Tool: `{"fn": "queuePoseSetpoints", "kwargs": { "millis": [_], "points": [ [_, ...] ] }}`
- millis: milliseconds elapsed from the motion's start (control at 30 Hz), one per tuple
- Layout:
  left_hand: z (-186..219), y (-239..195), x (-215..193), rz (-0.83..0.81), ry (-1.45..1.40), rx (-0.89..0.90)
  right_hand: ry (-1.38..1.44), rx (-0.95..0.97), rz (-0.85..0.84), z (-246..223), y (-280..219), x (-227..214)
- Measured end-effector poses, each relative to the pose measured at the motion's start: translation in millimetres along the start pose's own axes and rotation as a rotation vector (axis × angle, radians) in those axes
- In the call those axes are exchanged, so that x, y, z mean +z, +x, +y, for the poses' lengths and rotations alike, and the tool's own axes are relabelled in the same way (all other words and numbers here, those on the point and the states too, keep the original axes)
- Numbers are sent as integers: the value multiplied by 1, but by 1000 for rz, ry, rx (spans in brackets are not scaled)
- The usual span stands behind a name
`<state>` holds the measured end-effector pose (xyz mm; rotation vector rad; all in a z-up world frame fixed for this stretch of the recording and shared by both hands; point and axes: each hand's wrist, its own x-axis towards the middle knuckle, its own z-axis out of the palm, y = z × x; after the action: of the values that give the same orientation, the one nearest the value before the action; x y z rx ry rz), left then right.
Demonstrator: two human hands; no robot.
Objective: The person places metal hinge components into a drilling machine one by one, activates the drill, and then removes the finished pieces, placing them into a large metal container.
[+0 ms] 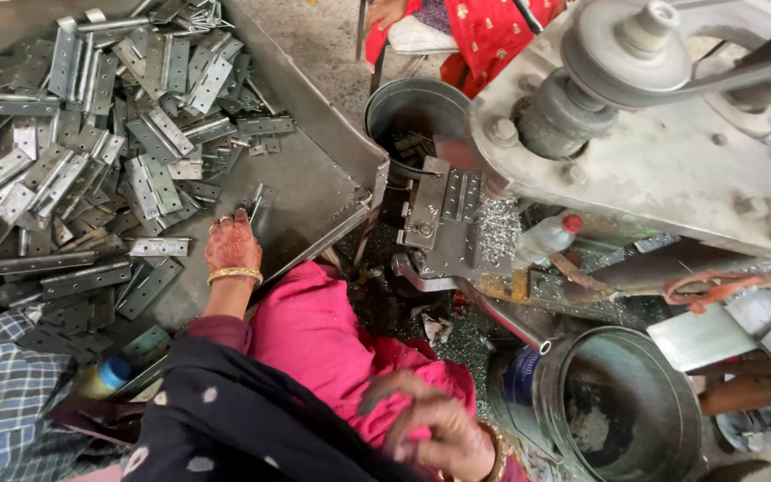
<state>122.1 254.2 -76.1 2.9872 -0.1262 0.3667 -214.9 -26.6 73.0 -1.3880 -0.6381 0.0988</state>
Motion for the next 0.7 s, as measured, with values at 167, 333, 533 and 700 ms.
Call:
{"fn": "queuePoseSetpoints", "kwargs": {
  "millis": [167,333,533,700],
  "points": [
    [-15,-12,22,103,-69,58,38,-17,7,-39,-7,-24],
    [-16,-15,20,52,-70,22,-3,-73,-348,-76,-10,-9],
    [-12,-17,14,3,-99,-4,-405,-78,39,-101,-5,13],
    [-26,-18,42,117,-419,-81,-581,-82,169,-91,-2,22]
  ]
}}
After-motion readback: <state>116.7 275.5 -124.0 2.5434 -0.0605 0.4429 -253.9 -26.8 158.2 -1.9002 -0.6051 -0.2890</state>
